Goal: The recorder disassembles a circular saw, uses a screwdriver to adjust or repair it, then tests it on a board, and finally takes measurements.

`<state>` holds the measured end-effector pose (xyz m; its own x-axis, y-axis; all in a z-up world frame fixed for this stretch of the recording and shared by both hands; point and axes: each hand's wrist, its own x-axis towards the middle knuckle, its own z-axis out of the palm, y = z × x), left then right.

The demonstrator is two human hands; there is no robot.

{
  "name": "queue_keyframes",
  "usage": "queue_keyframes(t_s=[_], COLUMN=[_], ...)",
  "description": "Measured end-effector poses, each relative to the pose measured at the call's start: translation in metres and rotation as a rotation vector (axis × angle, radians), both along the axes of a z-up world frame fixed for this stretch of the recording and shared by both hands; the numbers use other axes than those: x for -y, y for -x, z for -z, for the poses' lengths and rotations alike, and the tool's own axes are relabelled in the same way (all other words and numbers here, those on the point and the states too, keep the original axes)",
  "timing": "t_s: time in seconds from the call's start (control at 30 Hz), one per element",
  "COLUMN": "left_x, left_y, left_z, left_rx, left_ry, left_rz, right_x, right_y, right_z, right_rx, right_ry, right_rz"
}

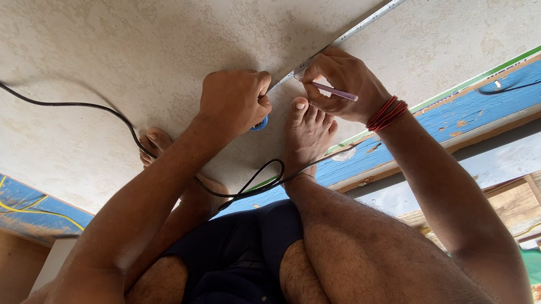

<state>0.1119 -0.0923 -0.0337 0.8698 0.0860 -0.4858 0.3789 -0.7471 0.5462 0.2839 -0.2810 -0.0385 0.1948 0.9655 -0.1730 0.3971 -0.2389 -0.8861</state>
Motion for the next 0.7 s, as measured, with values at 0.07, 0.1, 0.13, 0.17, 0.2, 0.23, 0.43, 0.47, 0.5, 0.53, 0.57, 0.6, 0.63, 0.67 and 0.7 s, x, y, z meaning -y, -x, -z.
queue_keyframes(t_s=[0.07,0.1,0.13,0.17,0.2,0.23,0.43,0.47,0.5,0.53,0.57,0.6,0.63,0.67,0.7], left_x=[0.000,-0.001,-0.001,-0.001,-0.001,0.000,0.000,0.000,-0.001,-0.001,0.000,-0.001,-0.001,-0.001,-0.001], left_y=[-0.001,-0.002,-0.003,-0.003,-0.003,-0.002,-0.002,-0.002,-0.002,-0.002,-0.002,-0.002,-0.002,-0.002,-0.003], left_z=[0.000,-0.001,-0.003,-0.003,-0.003,-0.002,-0.001,-0.001,-0.002,-0.002,-0.002,-0.002,-0.003,-0.003,-0.004], left_rx=[-0.022,-0.020,-0.038,-0.056,-0.057,-0.030,0.003,0.001,0.003,0.002,0.002,0.000,0.000,0.000,-0.002], left_ry=[-0.012,-0.013,-0.016,-0.018,-0.018,-0.014,-0.024,-0.032,-0.033,-0.034,-0.034,-0.033,-0.027,-0.021,-0.022], left_rz=[0.017,0.018,0.021,0.024,0.023,0.014,0.017,0.015,0.015,0.021,0.027,0.027,0.024,0.022,0.023], right_x=[0.001,0.002,0.004,0.005,0.005,0.004,0.004,0.006,0.007,0.008,0.009,0.004,0.000,-0.006,-0.008], right_y=[-0.002,-0.001,0.000,0.000,0.000,0.000,-0.004,-0.004,-0.003,-0.002,-0.002,-0.002,-0.001,-0.001,0.001], right_z=[0.002,0.004,0.006,0.008,0.006,0.005,0.006,0.008,0.009,0.009,0.010,0.008,0.006,0.005,0.001], right_rx=[-0.003,-0.002,-0.005,-0.009,-0.010,-0.007,-0.019,-0.063,-0.062,-0.103,-0.144,-0.145,-0.006,0.132,0.130], right_ry=[-0.023,-0.025,-0.002,0.021,0.022,0.034,0.027,0.054,0.053,0.017,-0.019,-0.018,-0.099,-0.181,-0.182], right_rz=[-0.014,-0.013,-0.006,0.001,0.000,-0.001,0.003,0.042,0.042,0.130,0.218,0.218,0.166,0.113,0.114])
